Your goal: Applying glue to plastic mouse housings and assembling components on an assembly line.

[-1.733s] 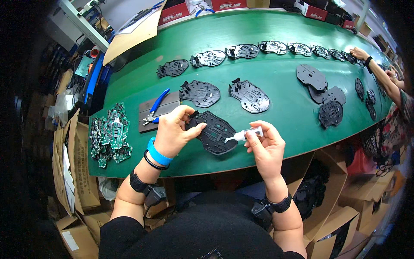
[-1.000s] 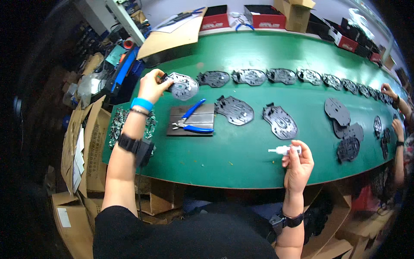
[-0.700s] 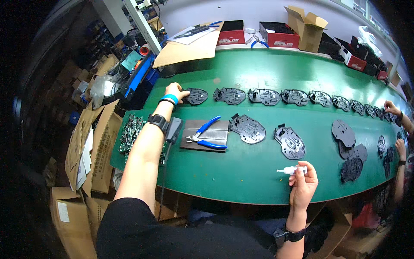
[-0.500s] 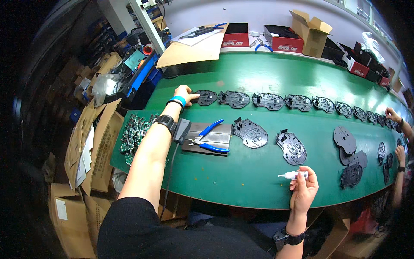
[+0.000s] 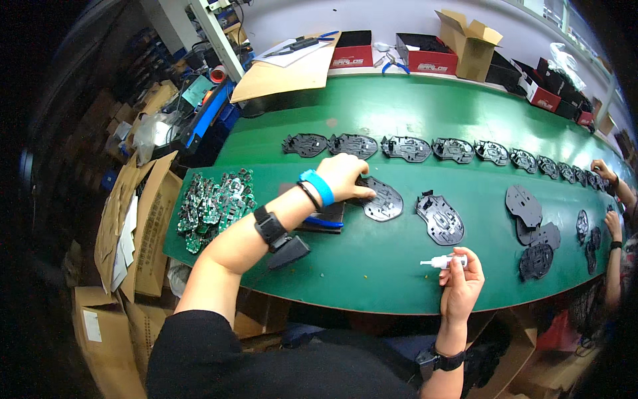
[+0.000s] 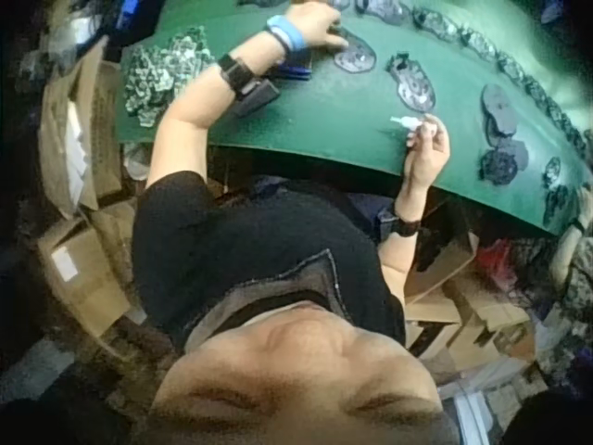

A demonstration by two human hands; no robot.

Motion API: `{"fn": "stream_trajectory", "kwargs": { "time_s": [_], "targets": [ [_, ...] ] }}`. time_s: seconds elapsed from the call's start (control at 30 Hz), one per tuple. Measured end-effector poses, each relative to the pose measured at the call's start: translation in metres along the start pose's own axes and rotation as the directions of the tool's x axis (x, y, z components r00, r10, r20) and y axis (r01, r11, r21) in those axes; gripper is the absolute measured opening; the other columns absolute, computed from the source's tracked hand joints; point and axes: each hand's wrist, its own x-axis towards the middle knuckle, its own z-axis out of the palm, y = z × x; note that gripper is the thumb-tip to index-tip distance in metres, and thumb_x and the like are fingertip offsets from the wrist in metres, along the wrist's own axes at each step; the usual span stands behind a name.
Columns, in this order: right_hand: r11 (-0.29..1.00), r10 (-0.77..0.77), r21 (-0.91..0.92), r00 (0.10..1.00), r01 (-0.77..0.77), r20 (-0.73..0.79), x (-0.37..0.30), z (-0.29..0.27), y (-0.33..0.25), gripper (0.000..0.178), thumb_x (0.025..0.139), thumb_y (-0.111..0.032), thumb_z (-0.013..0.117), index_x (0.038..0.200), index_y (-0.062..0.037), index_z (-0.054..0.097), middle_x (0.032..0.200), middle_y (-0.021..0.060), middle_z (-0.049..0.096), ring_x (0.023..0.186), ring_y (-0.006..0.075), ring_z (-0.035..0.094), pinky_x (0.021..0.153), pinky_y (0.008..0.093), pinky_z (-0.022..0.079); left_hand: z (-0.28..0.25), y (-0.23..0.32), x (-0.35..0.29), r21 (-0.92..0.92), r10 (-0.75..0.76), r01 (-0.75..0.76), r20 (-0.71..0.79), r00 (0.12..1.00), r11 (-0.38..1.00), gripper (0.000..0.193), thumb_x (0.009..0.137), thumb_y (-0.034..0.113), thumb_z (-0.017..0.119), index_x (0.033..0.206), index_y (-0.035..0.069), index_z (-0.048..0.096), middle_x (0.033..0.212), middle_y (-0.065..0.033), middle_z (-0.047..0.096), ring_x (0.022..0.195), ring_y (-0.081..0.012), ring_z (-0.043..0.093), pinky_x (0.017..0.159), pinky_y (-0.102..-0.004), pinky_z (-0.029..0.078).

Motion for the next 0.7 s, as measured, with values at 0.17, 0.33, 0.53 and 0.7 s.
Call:
{"fn": "stream_trajectory", "kwargs": {
  "time_s": [0.17, 0.33, 0.53, 0.7],
  "targets": [
    [1.000, -0.004, -0.021, 1.000, 0.005, 0.007, -0.001, 0.000, 0.002, 0.017, 0.084, -0.008, 0.054, 0.098, 0.0007, 0.052, 0.074, 0.0039, 0.056, 0.052, 0.0055, 0.049, 0.044, 0.0153, 0.037, 0.013, 0.003, 0.007, -0.031, -0.003, 0.003, -0.026, 1.000, 1.000, 0.044, 0.066, 0.042, 0.066, 0.090, 0.007, 0.060, 0.085, -0.0125, 0.062, 0.083, -0.0292, 0.058, 0.072, -0.0373, 0.047],
    [1.000, -0.019, -0.021, 1.000, 0.019, 0.003, -0.001, -0.001, 0.003, 0.018, 0.084, -0.008, 0.055, 0.099, 0.0010, 0.052, 0.074, 0.0040, 0.056, 0.053, 0.0051, 0.049, 0.044, 0.0146, 0.037, 0.016, 0.004, 0.010, -0.111, 0.029, -0.035, -0.054, 0.998, 0.993, 0.039, 0.064, 0.034, 0.069, 0.090, 0.006, 0.059, 0.087, -0.0127, 0.062, 0.084, -0.0289, 0.058, 0.073, -0.0371, 0.047],
    [0.999, -0.017, -0.040, 1.000, 0.017, 0.004, 0.000, -0.003, 0.003, 0.017, 0.085, -0.009, 0.053, 0.100, -0.0005, 0.052, 0.075, 0.0029, 0.056, 0.054, 0.0040, 0.049, 0.043, 0.0133, 0.036, -0.026, -0.027, 0.016, -0.207, -0.191, 0.147, -0.213, 0.958, 0.967, 0.032, 0.063, 0.034, 0.068, 0.082, 0.008, 0.066, 0.081, -0.0124, 0.063, 0.075, -0.0263, 0.062, 0.069, -0.0347, 0.049],
    [1.000, -0.006, -0.014, 1.000, 0.006, 0.011, 0.000, 0.002, 0.003, 0.020, 0.083, -0.008, 0.055, 0.100, 0.0011, 0.051, 0.076, 0.0044, 0.056, 0.053, 0.0045, 0.049, 0.043, 0.0140, 0.037, -0.073, -0.129, -0.008, -0.033, -0.520, 0.533, -0.281, 0.807, 0.846, 0.030, 0.063, 0.034, 0.071, 0.078, 0.007, 0.066, 0.081, -0.0134, 0.064, 0.077, -0.0266, 0.062, 0.071, -0.0352, 0.049]
  ]
}}
